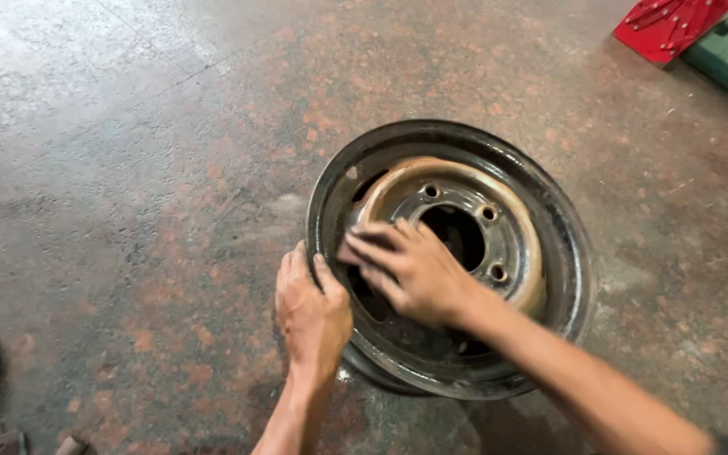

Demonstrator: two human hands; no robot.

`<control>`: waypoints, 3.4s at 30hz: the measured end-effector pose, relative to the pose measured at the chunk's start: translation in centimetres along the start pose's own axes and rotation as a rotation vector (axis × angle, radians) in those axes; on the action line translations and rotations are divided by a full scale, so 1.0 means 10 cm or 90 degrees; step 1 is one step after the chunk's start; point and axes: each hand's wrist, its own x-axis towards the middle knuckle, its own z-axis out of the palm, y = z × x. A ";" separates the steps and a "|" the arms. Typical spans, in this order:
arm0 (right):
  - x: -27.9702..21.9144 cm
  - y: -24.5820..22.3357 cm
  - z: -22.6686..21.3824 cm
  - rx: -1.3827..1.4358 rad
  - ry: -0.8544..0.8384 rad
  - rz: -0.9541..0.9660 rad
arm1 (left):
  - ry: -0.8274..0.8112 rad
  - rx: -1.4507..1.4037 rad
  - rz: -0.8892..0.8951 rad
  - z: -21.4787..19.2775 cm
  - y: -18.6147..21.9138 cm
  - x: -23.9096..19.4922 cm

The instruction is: The person scrubs the inner surface of a metal wheel rim using a small abrasive pad. They rotate the rim to access different sections and continue scrubbing the inner well and lip.

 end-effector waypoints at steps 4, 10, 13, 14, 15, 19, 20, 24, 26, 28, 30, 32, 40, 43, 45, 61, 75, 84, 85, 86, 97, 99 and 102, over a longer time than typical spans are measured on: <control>-0.42 -0.47 0.00 0.028 0.029 0.177 | 0.006 -0.024 -0.014 0.12 -0.01 -0.06; -0.35 -0.70 0.20 -0.148 0.229 0.198 | 0.016 -0.024 -0.014 0.06 -0.02 -0.06; -0.09 -0.52 0.28 -0.049 0.179 0.218 | 0.019 -0.022 -0.015 0.08 -0.04 -0.05; -0.12 -0.54 0.28 -0.036 0.166 0.209 | 0.017 -0.024 -0.013 0.07 -0.05 -0.06; -0.16 -0.55 0.25 -0.026 0.156 0.204 | 0.016 -0.027 -0.013 0.06 -0.04 -0.08; -0.58 -0.74 0.02 0.006 0.143 0.161 | 0.032 -0.047 -0.039 0.10 0.00 -0.06; -0.55 -0.71 0.04 -0.006 0.155 0.146 | 0.039 -0.051 -0.060 0.13 -0.01 -0.08; -0.10 -0.55 0.17 -0.051 0.179 0.162 | 0.027 -0.043 -0.043 0.14 -0.06 -0.13; -0.04 -0.63 0.15 -0.035 0.172 0.168 | 0.026 -0.055 -0.019 0.09 -0.08 -0.10; -0.36 -0.78 0.05 0.003 0.157 0.164 | 0.074 -0.017 0.004 0.15 -0.09 -0.09; -0.37 -0.73 0.09 -0.003 0.156 0.149 | 0.088 -0.016 -0.006 0.23 -0.10 -0.06; -0.32 -0.62 0.17 -0.015 0.155 0.156 | 0.057 -0.040 -0.038 0.21 -0.11 -0.10; -0.50 -0.55 0.12 0.048 0.124 0.186 | 0.041 -0.059 -0.046 0.09 0.04 -0.07; -0.26 -0.43 0.21 0.019 0.141 0.180 | 0.044 -0.055 -0.067 0.14 -0.04 -0.09; -0.17 -0.44 0.23 0.024 0.141 0.189 | 0.059 -0.034 -0.036 0.16 -0.07 -0.08; -0.54 -0.66 0.01 0.052 0.116 0.149 | 0.068 -0.022 -0.028 0.13 -0.03 -0.05; -0.16 -0.46 0.22 0.007 0.164 0.164 | 0.054 -0.043 -0.039 0.16 0.00 -0.04; -0.43 -0.59 0.16 0.012 0.137 0.219 | 0.063 -0.078 -0.056 0.11 0.01 -0.05; -0.36 -0.56 0.20 0.002 0.127 0.238 | 0.059 -0.085 -0.059 0.10 0.02 -0.04; -0.22 -0.49 0.23 -0.007 0.117 0.256 | 0.054 -0.092 -0.062 0.09 0.05 -0.05; -0.30 -0.46 0.26 0.019 0.125 0.222 | 0.029 -0.089 -0.114 0.03 0.13 -0.04; -0.23 -0.47 0.28 0.009 0.114 0.236 | 0.034 -0.085 -0.104 0.00 0.12 -0.05; -0.49 -0.54 0.23 -0.018 0.085 0.251 | 0.031 -0.079 -0.108 0.01 0.09 -0.01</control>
